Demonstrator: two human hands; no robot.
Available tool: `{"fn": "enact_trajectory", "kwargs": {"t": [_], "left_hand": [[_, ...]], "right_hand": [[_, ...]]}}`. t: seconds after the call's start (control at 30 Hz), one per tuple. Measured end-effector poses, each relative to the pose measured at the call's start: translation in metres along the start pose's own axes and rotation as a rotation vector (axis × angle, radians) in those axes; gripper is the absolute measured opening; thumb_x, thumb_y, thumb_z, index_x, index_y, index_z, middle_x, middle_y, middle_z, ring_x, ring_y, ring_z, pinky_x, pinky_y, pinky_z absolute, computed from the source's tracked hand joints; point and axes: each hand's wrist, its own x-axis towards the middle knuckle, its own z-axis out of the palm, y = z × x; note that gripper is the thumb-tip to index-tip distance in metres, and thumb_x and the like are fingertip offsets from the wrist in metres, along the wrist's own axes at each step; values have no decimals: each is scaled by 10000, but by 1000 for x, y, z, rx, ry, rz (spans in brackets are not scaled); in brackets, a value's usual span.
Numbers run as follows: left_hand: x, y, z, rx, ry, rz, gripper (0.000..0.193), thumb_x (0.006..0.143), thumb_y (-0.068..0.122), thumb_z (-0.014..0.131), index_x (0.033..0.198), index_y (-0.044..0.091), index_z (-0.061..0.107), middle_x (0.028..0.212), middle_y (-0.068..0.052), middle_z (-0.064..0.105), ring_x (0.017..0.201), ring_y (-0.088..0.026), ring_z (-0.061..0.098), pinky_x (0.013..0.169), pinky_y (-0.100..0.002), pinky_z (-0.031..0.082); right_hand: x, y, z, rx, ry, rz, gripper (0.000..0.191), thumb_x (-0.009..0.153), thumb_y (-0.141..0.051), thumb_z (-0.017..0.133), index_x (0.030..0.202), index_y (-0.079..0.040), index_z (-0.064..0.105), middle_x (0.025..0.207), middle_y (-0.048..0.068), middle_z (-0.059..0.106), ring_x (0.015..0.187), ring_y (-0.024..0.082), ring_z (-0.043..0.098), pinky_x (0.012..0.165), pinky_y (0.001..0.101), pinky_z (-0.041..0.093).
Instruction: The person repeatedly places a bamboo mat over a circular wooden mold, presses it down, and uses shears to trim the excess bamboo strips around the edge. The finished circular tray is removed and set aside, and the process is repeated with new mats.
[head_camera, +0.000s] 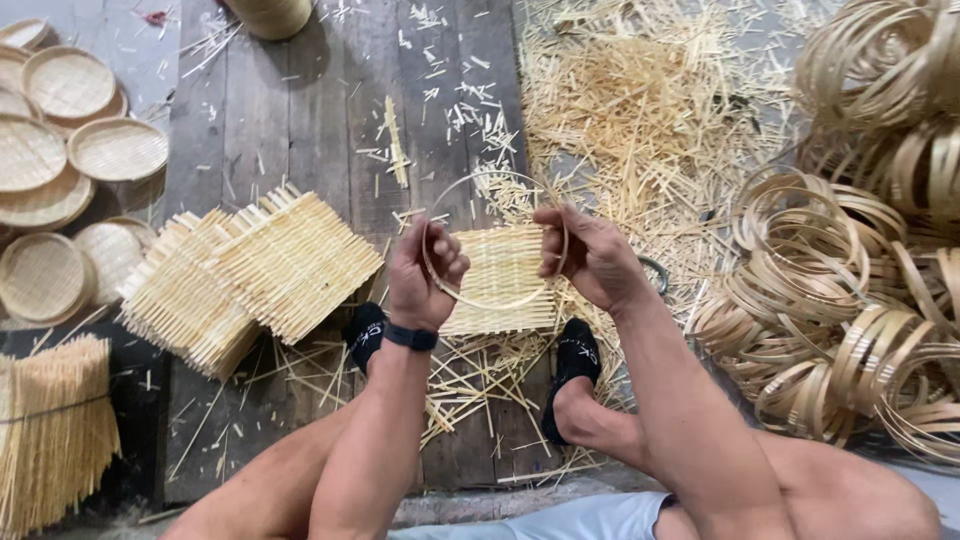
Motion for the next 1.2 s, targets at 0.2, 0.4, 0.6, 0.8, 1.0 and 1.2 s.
{"fn": "enact_trajectory", "kwargs": {"t": [0.2,0.4,0.6,0.8,1.0,1.2], "left_hand": [[7,18,-4,451,37,-399,296,980,284,630,771,75,645,562,46,454,473,-72,376,433,-244,305],[14,7,-20,363,218,-373,333,921,216,711,654,102,548,498,41,397,397,-75,311,358,-248,218],[19,2,-41,230,298,-301,333,960,270,719,716,88,584,527,47,416,411,-62,320,366,-226,227],[27,-31,-83,255,520,-89,85,900,222,711,916,140,691,619,36,505,486,-62,428,404,-210,334],[39,-55,-129,1319,542,185,164,838,189,779,933,56,795,809,-81,746,705,-183,696,650,-317,561],[36,-54,-136,1629,525,93,181,799,195,778,950,100,811,889,-142,770,797,-256,743,760,-358,574]], "right_hand": [[15,31,-31,0,-146,120,314,1026,-244,620,1016,51,728,561,-28,490,484,67,430,463,226,373],[26,52,-39,28,-93,175,377,1029,-289,678,737,-52,645,514,-46,421,434,79,365,378,234,304],[29,54,-42,-135,38,138,265,939,-274,681,828,-39,733,557,-33,539,469,74,482,455,223,439],[53,95,-67,-581,379,48,151,847,-132,776,959,-39,736,798,40,743,668,127,672,584,290,567],[86,158,-99,-1025,482,2,279,787,-131,831,1049,-48,784,899,72,779,785,150,732,752,303,595],[84,182,-108,-1157,548,-52,291,800,-114,810,1091,-98,800,910,105,790,804,202,748,796,318,582]]}}
